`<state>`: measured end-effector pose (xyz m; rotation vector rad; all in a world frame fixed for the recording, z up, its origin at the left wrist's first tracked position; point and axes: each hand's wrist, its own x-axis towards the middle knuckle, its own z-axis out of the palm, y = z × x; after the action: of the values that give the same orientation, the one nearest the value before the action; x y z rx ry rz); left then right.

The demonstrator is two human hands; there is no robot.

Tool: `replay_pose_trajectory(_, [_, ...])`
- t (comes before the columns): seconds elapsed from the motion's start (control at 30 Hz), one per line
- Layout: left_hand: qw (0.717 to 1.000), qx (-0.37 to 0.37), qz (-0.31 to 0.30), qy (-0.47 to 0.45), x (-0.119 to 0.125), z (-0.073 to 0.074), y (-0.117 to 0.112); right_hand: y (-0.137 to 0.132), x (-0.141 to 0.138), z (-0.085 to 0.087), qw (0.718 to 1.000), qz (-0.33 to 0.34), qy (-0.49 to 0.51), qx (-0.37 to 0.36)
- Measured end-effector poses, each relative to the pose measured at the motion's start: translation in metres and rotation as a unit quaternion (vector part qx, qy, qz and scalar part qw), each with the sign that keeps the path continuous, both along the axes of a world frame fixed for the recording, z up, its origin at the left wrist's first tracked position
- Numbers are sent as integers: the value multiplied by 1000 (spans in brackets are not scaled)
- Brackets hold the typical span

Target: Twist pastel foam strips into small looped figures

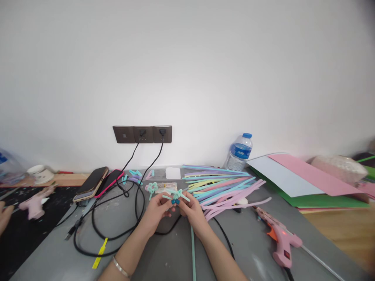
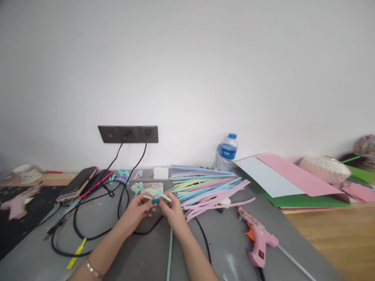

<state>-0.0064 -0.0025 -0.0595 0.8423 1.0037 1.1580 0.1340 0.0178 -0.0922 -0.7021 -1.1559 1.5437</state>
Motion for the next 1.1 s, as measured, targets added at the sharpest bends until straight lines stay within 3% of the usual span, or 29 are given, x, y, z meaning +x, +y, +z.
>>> replay_pose_trajectory(0.3, [991,-43,11,-127,-10,4,3,-2,9,11,999,38,-10,-7])
replay_pose_trajectory(0.43, [988,-50,-13,-146,-14,5,2,-3,17,15,994,102,-14,-35])
replay_pose_trajectory(0.57, [992,-24,15,-122,-17,6,5,-5,20,16,987,141,53,-58])
replay_pose_trajectory(0.73, [994,-1,70,-87,-18,8,10,-8,18,19,990,106,75,-59])
replay_pose_trajectory(0.93, [977,-43,147,-148,-14,9,11,-4,14,18,988,53,135,-58])
replay_pose_trajectory(1.1, [972,-61,152,-170,1,4,7,-11,7,23,989,45,143,-19])
